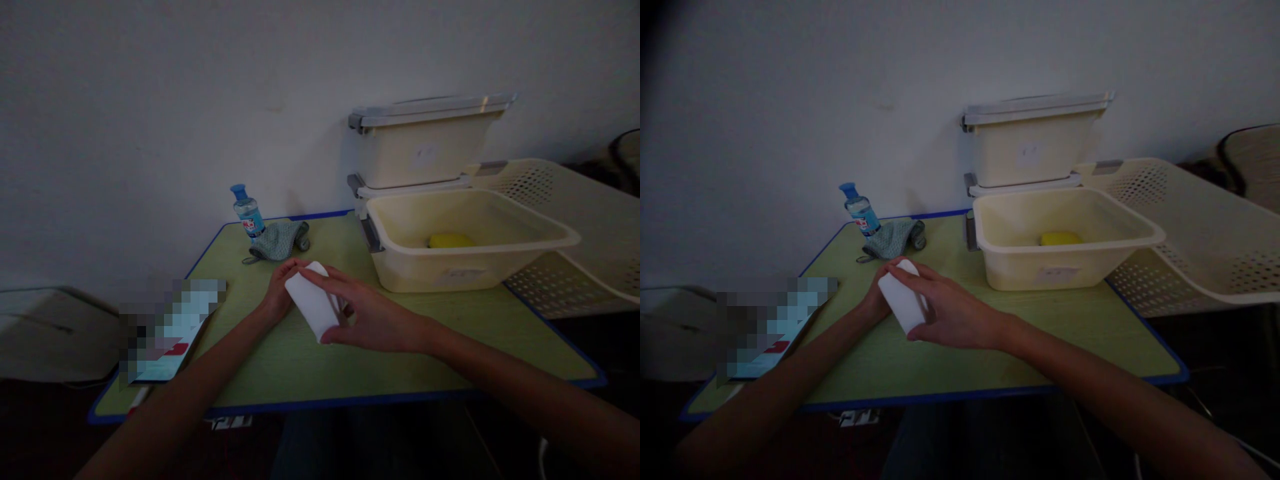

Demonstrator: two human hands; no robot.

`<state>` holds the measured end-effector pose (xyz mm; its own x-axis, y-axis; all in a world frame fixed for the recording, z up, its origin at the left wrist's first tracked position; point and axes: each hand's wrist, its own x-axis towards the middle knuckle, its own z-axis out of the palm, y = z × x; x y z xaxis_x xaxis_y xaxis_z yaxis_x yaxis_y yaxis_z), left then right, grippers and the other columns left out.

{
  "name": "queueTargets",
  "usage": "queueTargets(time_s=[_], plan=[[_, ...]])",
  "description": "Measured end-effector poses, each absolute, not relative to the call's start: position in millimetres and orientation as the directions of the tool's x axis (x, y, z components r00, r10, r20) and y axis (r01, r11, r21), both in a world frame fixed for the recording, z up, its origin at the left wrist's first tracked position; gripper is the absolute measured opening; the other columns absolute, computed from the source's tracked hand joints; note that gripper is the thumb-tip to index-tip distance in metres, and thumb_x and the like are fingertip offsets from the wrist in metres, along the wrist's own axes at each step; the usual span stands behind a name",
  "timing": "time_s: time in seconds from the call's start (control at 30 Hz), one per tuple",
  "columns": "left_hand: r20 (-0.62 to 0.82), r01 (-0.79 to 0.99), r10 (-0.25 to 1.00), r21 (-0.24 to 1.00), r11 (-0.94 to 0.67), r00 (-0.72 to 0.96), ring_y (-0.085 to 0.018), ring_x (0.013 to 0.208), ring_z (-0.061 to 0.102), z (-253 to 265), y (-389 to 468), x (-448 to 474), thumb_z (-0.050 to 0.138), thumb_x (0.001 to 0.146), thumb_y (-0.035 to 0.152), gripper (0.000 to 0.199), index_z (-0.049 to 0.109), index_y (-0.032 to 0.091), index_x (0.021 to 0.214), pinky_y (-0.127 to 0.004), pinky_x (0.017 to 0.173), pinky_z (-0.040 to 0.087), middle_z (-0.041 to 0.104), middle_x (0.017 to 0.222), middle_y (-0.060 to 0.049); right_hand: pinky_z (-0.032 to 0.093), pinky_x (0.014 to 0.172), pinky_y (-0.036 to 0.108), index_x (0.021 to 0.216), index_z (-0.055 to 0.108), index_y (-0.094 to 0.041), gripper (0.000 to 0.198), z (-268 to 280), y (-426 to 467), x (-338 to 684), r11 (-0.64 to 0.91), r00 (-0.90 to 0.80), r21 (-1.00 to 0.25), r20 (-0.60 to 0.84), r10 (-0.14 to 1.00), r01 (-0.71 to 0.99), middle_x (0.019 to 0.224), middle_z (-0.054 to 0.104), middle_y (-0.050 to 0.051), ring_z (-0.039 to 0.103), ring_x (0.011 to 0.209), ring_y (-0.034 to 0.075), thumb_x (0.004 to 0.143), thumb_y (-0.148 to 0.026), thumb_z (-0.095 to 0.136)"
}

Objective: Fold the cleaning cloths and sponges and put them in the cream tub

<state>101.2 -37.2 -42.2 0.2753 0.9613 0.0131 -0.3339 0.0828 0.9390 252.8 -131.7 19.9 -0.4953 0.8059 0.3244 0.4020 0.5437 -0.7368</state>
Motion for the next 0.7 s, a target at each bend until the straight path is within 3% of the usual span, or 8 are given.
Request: queueTargets(time_s=[0.17,0.3,0.37,0.47,0.57,0.7], plan=[[0.105,-0.186,0.946,0.981,-0.049,0.306,-0.009,0.052,0.048,-48,-35,100,0.064,0.066,0.035,0.022,0.055,0.015,0.063,-0.021,0.053,0.039,0.054,0.056,0.003,0.056,0.069,0.030,0.137,0.032,-0.028,0.087,62,-139,285,0.507,-0.395,-0.718,0.340,0.853,0.477,0.140,0.036,0.009,0.045,0.119,0.029,0.062,-0.017,0.073],[0.345,0.037,0.877,0.925,-0.378,0.334,-0.010,0.057,0.050,-36,-41,97,0.056,0.074,0.031,0.015,0.056,0.016,0.071,-0.022,0.055,0.040,0.055,0.062,0.001,0.057,0.064,0.031,0.136,0.034,-0.030,0.083,90,-139,330,0.468,-0.257,-0.639,0.398,0.880,0.611,0.136,0.042,0.005,0.055,0.107,0.028,0.062,-0.022,0.072],[0.535,0.135,0.754,0.774,-0.618,0.381,-0.012,0.068,0.053,-24,-47,96,0.054,0.075,0.025,0.011,0.056,0.017,0.081,-0.024,0.062,0.043,0.057,0.075,-0.002,0.056,0.064,0.031,0.137,0.033,-0.028,0.082,101,-139,353,0.429,-0.179,-0.600,0.431,0.884,0.675,0.135,0.043,0.005,0.060,0.096,0.024,0.064,-0.023,0.071],[0.736,0.255,0.448,0.368,-0.894,0.507,-0.015,0.081,0.054,1,-57,103,0.053,0.077,0.020,0.023,0.052,0.017,0.099,-0.028,0.069,0.045,0.057,0.092,-0.006,0.051,0.075,0.031,0.137,0.034,-0.018,0.080,113,-139,384,0.336,-0.058,-0.521,0.478,0.876,0.785,0.135,0.044,0.008,0.059,0.098,0.022,0.065,-0.026,0.069],[0.732,0.273,0.186,0.000,-0.962,0.655,-0.020,0.099,0.053,25,-67,122,0.053,0.078,0.022,0.031,0.048,0.017,0.108,-0.036,0.083,0.044,0.057,0.105,-0.010,0.045,0.079,0.032,0.136,0.034,-0.015,0.080,116,-134,408,0.227,0.013,-0.440,0.477,0.879,0.869,0.129,0.050,0.008,0.058,0.098,0.022,0.065,-0.031,0.067],[0.710,0.200,0.004,-0.193,-0.961,0.704,-0.022,0.100,0.055,38,-75,162,0.048,0.081,0.029,0.033,0.047,0.017,0.112,-0.037,0.084,0.043,0.059,0.106,-0.011,0.043,0.086,0.036,0.135,0.038,-0.015,0.074,107,-125,430,0.177,-0.003,-0.358,0.436,0.900,0.917,0.132,0.048,0.012,0.055,0.106,0.024,0.068,-0.027,0.067]])
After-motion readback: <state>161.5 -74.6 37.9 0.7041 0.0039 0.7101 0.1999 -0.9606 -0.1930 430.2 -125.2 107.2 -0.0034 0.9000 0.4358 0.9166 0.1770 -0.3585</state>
